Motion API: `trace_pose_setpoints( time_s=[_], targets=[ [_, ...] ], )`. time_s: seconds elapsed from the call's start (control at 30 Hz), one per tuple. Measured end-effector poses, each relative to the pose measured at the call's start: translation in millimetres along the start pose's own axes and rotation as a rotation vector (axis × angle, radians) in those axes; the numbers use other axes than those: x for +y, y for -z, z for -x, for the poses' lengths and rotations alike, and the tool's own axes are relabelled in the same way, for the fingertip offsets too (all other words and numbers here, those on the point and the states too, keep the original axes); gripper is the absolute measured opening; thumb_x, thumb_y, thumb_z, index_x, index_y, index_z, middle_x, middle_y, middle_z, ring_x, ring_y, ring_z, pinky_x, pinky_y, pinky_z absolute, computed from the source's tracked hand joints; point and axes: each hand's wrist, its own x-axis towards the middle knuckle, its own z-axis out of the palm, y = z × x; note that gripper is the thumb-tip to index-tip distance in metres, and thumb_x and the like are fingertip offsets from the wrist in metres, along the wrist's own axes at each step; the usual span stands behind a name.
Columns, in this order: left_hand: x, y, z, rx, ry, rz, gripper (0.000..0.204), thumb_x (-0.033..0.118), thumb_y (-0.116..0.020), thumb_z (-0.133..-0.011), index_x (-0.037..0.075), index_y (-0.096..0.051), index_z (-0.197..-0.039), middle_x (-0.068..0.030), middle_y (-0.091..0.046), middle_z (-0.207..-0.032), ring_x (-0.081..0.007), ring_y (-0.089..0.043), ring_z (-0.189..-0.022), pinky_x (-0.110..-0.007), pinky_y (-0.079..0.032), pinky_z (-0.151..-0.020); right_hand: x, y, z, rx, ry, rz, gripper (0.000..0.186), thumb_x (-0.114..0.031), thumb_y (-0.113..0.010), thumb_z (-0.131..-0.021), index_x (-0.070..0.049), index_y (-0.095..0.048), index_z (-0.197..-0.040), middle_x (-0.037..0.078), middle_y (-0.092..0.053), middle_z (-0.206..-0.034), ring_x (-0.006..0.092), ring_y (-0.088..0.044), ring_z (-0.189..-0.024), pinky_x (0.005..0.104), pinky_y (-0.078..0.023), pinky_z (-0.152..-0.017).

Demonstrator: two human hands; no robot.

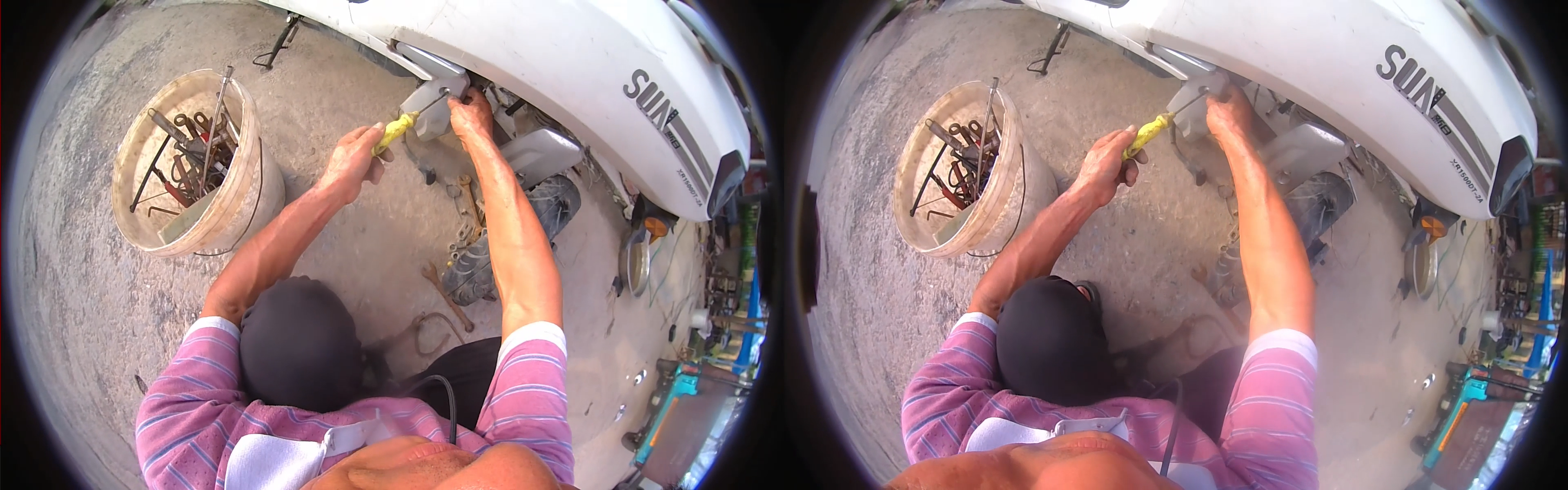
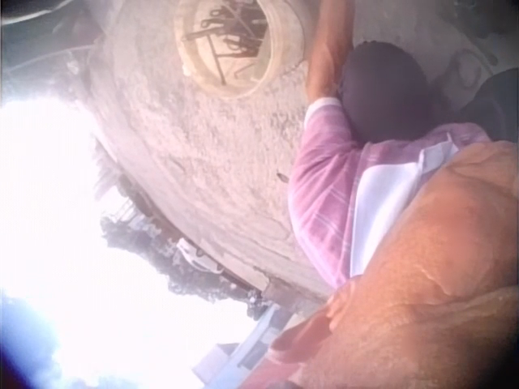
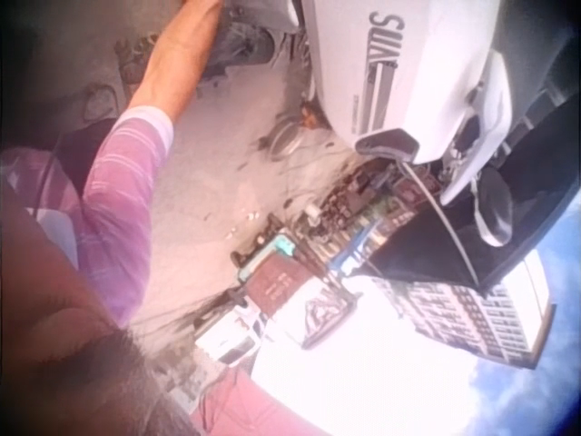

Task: The person removes the rear wheel and motor assembly from a white electric scooter by unscrewing fasteners with a screwdriver and prying components apart by hand.

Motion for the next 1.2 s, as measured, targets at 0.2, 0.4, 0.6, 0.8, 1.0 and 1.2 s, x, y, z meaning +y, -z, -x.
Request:
trace_pose_setpoints(
  time_s=[0.2,0.4,0.6,0.8,1.0,1.2],
  targets=[
    [-14.5,-5.0,-15.9,0.224,-0.578,-0.740,0.051,0.037,-0.074,-0.093,-0.004,-0.060,-0.121,-0.0070,-0.066,-0.084,-0.0094,-0.052,-0.057,-0.029,-0.044,-0.051,11.9,5.3,-18.7,-0.078,0.073,0.065,0.041,-0.023,-0.076,-0.087,-0.002,-0.069,-0.121,0.016,-0.074,-0.113,0.0248,-0.070,-0.101,0.0363,-0.053,-0.089],
    [-3.8,4.9,-21.8,-0.189,0.249,0.210,0.031,0.034,-0.060,-0.102,0.006,-0.062,-0.113,-0.0077,-0.066,-0.082,-0.0117,-0.045,-0.055,-0.030,-0.038,-0.054,12.3,9.4,-14.3,-0.150,0.074,-0.011,0.041,-0.025,-0.076,-0.087,-0.002,-0.070,-0.120,0.015,-0.075,-0.107,0.0249,-0.070,-0.097,0.0372,-0.053,-0.088],
    [-3.9,-9.0,-14.1,-0.091,0.217,0.115,0.034,0.035,-0.062,-0.101,0.003,-0.060,-0.110,-0.0027,-0.060,-0.078,-0.0096,-0.039,-0.051,-0.028,-0.031,-0.048,-1.8,12.8,-0.2,-0.129,-0.034,0.031,0.036,-0.027,-0.076,-0.087,-0.003,-0.073,-0.114,0.014,-0.076,-0.101,0.0240,-0.069,-0.091,0.0373,-0.053,-0.084],
    [-15.5,-2.8,-29.3,-0.009,0.051,-0.194,0.036,0.034,-0.071,-0.096,0.002,-0.061,-0.109,-0.0022,-0.058,-0.080,-0.0097,-0.045,-0.056,-0.029,-0.036,-0.050,0.8,14.9,-2.4,-0.139,0.010,0.008,0.033,-0.026,-0.076,-0.087,-0.003,-0.075,-0.111,0.014,-0.076,-0.099,0.0235,-0.069,-0.089,0.0372,-0.053,-0.083],
    [-10.2,6.1,-28.9,-0.172,0.327,0.204,0.036,0.035,-0.069,-0.098,0.002,-0.061,-0.109,-0.0022,-0.058,-0.082,-0.0090,-0.045,-0.057,-0.028,-0.036,-0.049,1.7,17.3,0.4,-0.142,0.042,0.045,0.031,-0.022,-0.076,-0.086,-0.004,-0.075,-0.111,0.014,-0.076,-0.099,0.0245,-0.070,-0.091,0.0378,-0.053,-0.083],
    [-13.6,-5.0,-31.4,0.006,0.028,-0.271,0.039,0.039,-0.062,-0.102,0.001,-0.062,-0.110,-0.0029,-0.060,-0.081,-0.0093,-0.047,-0.057,-0.026,-0.035,-0.049,-0.4,17.7,-1.6,-0.127,0.056,0.070,0.032,-0.022,-0.076,-0.085,-0.004,-0.074,-0.112,0.014,-0.076,-0.099,0.0250,-0.070,-0.090,0.0381,-0.053,-0.084]
  ],
)
